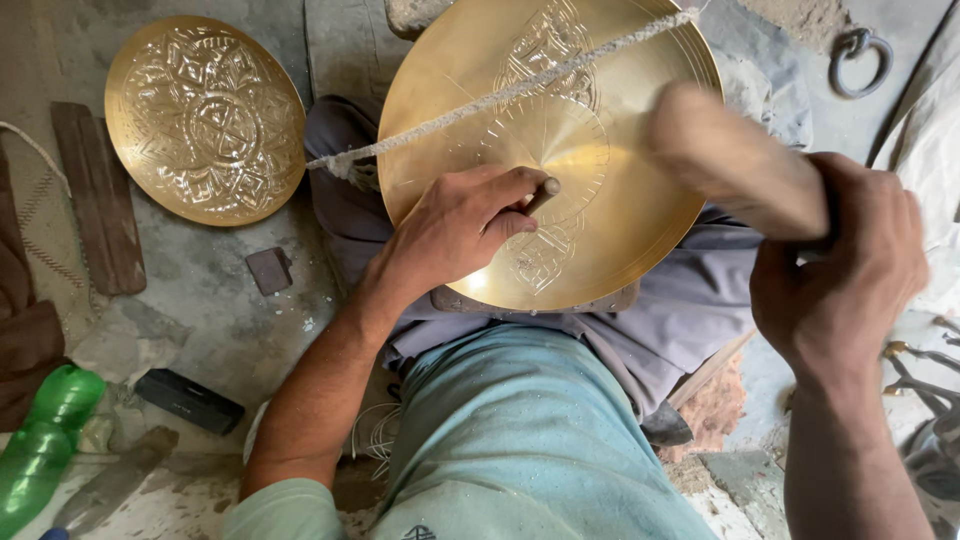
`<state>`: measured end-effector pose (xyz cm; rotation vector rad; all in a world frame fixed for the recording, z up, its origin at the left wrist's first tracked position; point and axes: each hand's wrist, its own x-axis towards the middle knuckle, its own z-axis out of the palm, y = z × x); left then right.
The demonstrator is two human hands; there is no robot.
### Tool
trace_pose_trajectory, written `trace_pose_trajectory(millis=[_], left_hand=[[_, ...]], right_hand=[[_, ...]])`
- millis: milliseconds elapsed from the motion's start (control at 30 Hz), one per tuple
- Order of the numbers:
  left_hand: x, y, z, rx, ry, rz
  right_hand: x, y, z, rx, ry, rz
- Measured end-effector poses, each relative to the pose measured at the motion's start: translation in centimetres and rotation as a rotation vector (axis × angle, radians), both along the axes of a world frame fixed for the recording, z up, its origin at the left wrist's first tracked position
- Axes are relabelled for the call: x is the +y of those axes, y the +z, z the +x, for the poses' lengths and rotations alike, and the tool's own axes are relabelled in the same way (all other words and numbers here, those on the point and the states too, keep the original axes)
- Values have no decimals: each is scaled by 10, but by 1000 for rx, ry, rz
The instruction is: The person uses a hammer and a chisel to engrave a decorative pattern onto a brass plate. The plate is held steady on the lap while the person repeatedly strikes the chisel to create fine lines and shapes.
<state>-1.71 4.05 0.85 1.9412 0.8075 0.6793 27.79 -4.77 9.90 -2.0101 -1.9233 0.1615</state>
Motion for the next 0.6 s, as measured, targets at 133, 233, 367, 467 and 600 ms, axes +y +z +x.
trace_pose_trajectory(millis=[133,233,367,467,600], left_hand=[[-2,1,-1,25,-8,-21],[-3,2,0,41,-6,-23],[-4,4,0,70,4,-16],[-1,5,0,40,-17,-28],[-1,5,0,59,-8,29]], right_hand=[[-3,2,-9,563,-72,-40],[1,0,-11,16,98,-46],[10,0,-14,-156,106,-166],[12,5,-16,-8,72,-109],[11,12,-18,-220,215,-76]])
